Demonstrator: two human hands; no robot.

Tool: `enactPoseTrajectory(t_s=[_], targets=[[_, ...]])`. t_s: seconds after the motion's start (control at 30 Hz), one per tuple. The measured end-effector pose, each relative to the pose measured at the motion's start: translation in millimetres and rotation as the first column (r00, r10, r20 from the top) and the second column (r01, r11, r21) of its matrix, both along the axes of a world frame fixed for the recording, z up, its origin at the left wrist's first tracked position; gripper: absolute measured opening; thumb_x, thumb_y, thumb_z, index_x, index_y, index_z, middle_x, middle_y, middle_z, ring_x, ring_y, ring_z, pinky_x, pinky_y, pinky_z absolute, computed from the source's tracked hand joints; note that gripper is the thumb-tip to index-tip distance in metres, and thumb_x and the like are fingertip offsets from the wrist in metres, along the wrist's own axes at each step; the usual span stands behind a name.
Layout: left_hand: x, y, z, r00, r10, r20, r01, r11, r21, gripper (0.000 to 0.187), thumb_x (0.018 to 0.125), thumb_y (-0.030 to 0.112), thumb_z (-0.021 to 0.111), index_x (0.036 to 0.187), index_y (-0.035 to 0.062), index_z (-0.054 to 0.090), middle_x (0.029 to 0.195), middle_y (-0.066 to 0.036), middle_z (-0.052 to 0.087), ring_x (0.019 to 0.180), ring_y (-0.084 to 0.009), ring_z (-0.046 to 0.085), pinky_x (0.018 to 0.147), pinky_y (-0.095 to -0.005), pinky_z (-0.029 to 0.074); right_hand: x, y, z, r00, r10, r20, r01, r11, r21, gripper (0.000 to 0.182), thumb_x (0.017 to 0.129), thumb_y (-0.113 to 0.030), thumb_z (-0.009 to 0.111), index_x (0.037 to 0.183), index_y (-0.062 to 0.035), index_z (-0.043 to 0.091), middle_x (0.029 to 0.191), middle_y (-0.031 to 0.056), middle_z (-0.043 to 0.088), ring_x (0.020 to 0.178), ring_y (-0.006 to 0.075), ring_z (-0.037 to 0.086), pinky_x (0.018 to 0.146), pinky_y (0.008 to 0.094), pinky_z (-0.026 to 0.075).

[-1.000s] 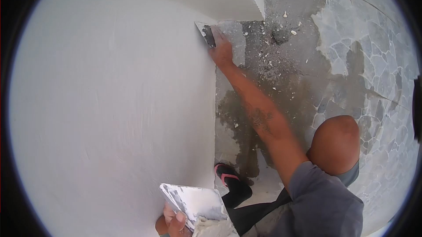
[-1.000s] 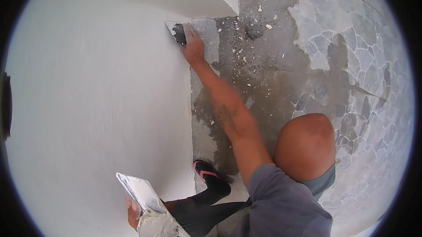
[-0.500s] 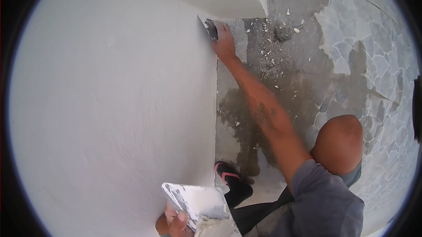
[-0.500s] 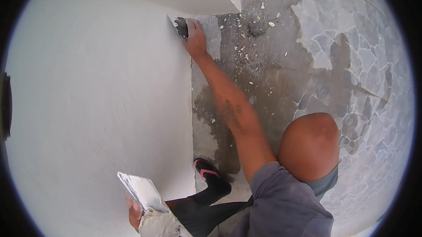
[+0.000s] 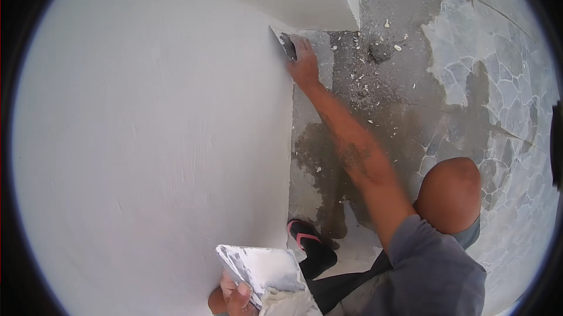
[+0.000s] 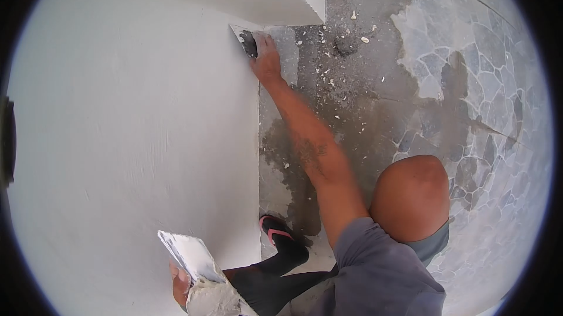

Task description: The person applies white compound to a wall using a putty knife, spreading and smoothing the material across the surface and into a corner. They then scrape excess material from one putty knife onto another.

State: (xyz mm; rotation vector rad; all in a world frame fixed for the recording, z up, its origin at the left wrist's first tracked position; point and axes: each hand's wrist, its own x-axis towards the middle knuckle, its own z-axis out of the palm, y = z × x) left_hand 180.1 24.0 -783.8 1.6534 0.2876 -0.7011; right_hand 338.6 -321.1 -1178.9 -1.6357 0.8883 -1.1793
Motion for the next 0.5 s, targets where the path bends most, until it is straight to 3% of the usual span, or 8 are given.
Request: enactPoseTrajectory(t_s=[0.13, 0.23, 0.5], targets=[[0.0, 0.2, 1.4, 1.000, -0.002, 0.001, 0.002, 1.000, 0.006, 0.051, 0.085, 0.015, 0.054, 0.131, -0.0035, 0.042, 0.119, -0.016, 0.058, 0.100, -0.0256, 0.059, 0.086, -0.0373, 0.048, -3.8, -1.5, 2.6, 1.000, -0.009, 0.011, 0.009, 1.000, -0.024, 0.062, 0.059, 0.005, 0.065, 0.119, -0.0017, 0.050, 0.118, 0.0202, 0.052, 0.112, 0.0406, 0.049, 0.098, 0.0441, 0.043], [-2.6, -0.9, 2.3, 1.000, 0.001, 0.002, -0.001, 1.000, 0.008, 0.052, 0.084, 0.015, 0.054, 0.131, -0.0037, 0.042, 0.119, -0.017, 0.058, 0.100, -0.0257, 0.059, 0.086, -0.0374, 0.048, 1.4, 6.8, 7.6, 0.993, -0.074, -0.088, 0.080, 0.995, 0.058, 0.063, 0.058, 0.007, 0.065, 0.119, -0.0014, 0.050, 0.118, 0.0188, 0.052, 0.111, 0.0397, 0.049, 0.096, 0.0439, 0.043], [-3.2, 1.6, 4.3, 1.000, 0.000, 0.004, 0.000, 1.000, 0.006, 0.053, 0.084, 0.016, 0.055, 0.131, -0.0043, 0.042, 0.119, -0.017, 0.057, 0.100, -0.0259, 0.059, 0.087, -0.0375, 0.047, 5.9, 4.2, 4.7, 0.998, -0.058, -0.031, 0.059, 0.998, 0.033, 0.064, 0.060, 0.004, 0.067, 0.121, -0.0004, 0.048, 0.119, 0.0214, 0.050, 0.113, 0.0413, 0.047, 0.097, 0.0434, 0.043]])
